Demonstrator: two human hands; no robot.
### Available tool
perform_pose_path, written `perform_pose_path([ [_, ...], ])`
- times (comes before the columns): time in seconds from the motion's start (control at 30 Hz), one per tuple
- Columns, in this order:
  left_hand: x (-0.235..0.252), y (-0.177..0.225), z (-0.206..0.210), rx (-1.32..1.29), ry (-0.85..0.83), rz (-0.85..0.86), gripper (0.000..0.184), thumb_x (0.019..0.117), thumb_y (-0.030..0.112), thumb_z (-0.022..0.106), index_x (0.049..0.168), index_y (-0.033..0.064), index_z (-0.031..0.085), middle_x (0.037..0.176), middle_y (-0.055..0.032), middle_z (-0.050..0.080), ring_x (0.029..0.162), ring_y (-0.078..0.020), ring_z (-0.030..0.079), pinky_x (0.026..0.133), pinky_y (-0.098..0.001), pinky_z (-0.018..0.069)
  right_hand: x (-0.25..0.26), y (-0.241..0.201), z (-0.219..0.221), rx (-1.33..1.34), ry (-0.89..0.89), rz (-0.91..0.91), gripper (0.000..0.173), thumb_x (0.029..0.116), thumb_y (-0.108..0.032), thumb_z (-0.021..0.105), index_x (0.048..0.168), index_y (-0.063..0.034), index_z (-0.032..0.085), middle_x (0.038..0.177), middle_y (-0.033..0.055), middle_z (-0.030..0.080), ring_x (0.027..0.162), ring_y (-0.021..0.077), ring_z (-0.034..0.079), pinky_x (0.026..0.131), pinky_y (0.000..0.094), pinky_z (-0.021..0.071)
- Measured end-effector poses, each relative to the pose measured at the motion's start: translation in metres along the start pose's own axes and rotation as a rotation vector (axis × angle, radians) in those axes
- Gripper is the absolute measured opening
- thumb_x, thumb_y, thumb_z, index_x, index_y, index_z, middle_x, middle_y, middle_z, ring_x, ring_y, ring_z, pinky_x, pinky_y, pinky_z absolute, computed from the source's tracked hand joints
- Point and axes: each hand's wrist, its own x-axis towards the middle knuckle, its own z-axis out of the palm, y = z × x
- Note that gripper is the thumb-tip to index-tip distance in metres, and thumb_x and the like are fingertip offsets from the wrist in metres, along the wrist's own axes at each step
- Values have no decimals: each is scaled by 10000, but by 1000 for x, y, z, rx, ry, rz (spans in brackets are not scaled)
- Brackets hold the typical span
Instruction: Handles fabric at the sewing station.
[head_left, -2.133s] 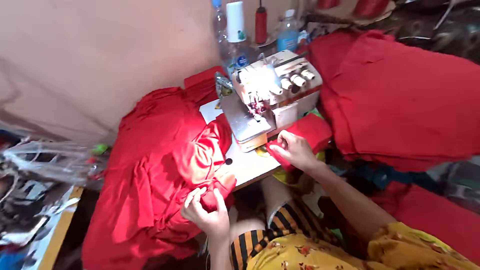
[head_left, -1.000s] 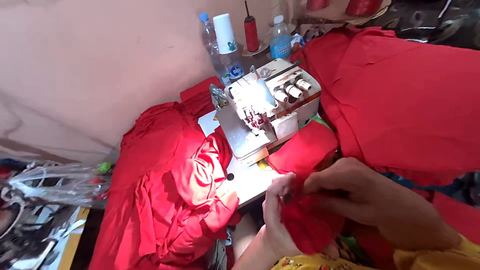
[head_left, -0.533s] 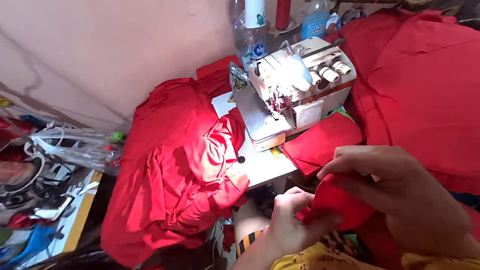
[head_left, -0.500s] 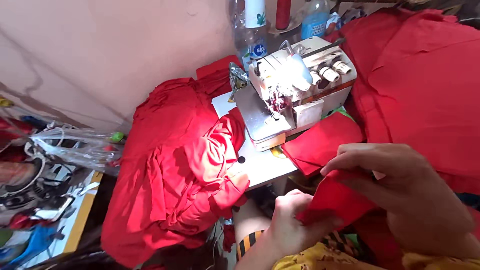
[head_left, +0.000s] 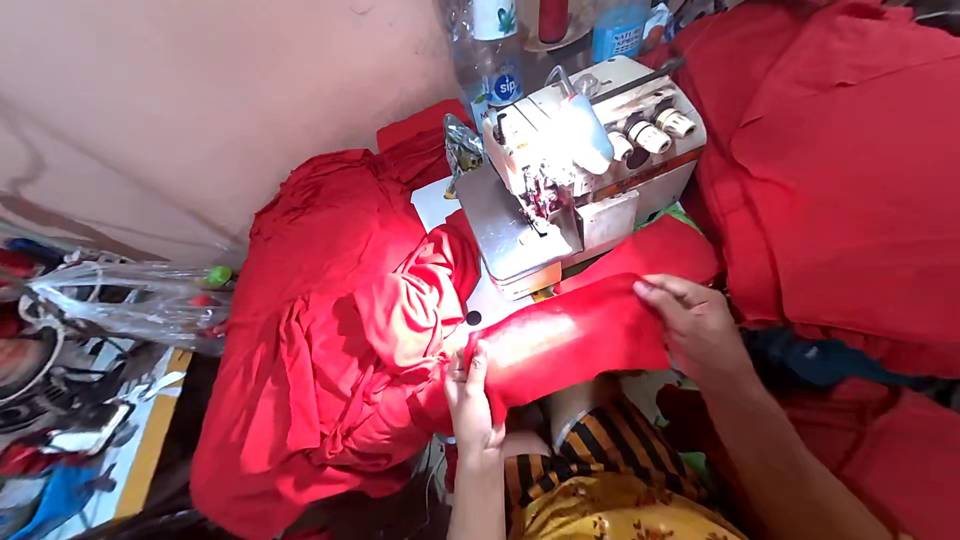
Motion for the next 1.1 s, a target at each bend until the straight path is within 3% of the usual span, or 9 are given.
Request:
perform_pose_path([
  [0.07, 0, -5, 0, 66, -34, 44, 161, 1000, -27, 465, 1055, 24, 608, 842, 47, 689, 768, 4, 674, 711, -185, 577, -8, 9, 8, -14, -67, 49, 101, 932, -33, 604, 980, -37, 692, 822, -94, 692, 737, -53, 640, 701, 153, 550],
  [0.13, 0, -10, -4, 132, -141, 151, 167, 982, -48, 496, 992, 20, 648, 853, 55, 708, 824, 7, 677, 782, -189, 573, -18, 9, 18, -19, -151, 11, 100, 911, -42, 614, 984, -23, 681, 818, -83, 685, 730, -62, 630, 692, 136, 538],
  [0.27, 1, -19, -10, 393, -358, 397, 153, 970, -7, 576, 911, -6, 717, 835, 52, 710, 796, 32, 664, 763, -171, 571, -27, 6, 38, -66, -263, -147, 182, 975, -122, 598, 962, 6, 726, 883, -18, 713, 796, -77, 643, 725, 102, 538],
  [0.43, -6, -18, -3, 489, -335, 618, 63, 868, 3, 719, 898, -50, 735, 828, 6, 734, 746, 53, 669, 713, -130, 573, -30, 10, 52, -109, -257, -260, 191, 948, -136, 641, 954, 15, 758, 905, 40, 746, 809, -67, 660, 751, 97, 538],
  [0.57, -8, -19, 1, 521, -306, 669, 89, 844, 18, 742, 892, -45, 700, 788, 10, 726, 706, 51, 670, 681, -126, 572, -34, 10, 55, -119, -280, -242, 169, 927, -126, 642, 953, 5, 746, 861, 22, 733, 768, -73, 643, 726, 89, 521],
  [0.7, -9, -22, 3, 577, -340, 725, 112, 883, 31, 679, 901, -70, 724, 834, -50, 735, 768, 36, 686, 730, -131, 576, -34, 9, 54, -117, -311, -257, 179, 934, -109, 632, 982, 9, 757, 965, 58, 737, 879, -30, 676, 800, 108, 546],
  [1.0, -9, -5, 11, 562, -416, 746, 157, 915, 64, 639, 843, -50, 719, 746, -10, 701, 666, 49, 649, 636, -124, 561, -26, -7, 46, 25, -408, -220, 171, 919, -29, 597, 1002, 28, 735, 961, 12, 737, 858, -69, 662, 803, 105, 549],
  [1.07, -3, 4, 12, 641, -403, 754, 174, 893, 141, 673, 894, -31, 702, 819, -27, 686, 732, 29, 628, 670, -123, 530, -21, -11, 44, 106, -478, -219, 165, 921, -12, 592, 996, 40, 729, 961, 0, 735, 871, -62, 667, 814, 119, 562],
  [1.1, 1, 11, 10, 666, -457, 715, 259, 903, 184, 675, 1006, -54, 682, 947, -75, 685, 861, -12, 632, 768, -151, 522, -19, -14, 43, 147, -502, -210, 160, 921, -2, 592, 998, 39, 726, 955, -16, 734, 867, -62, 669, 813, 125, 566],
])
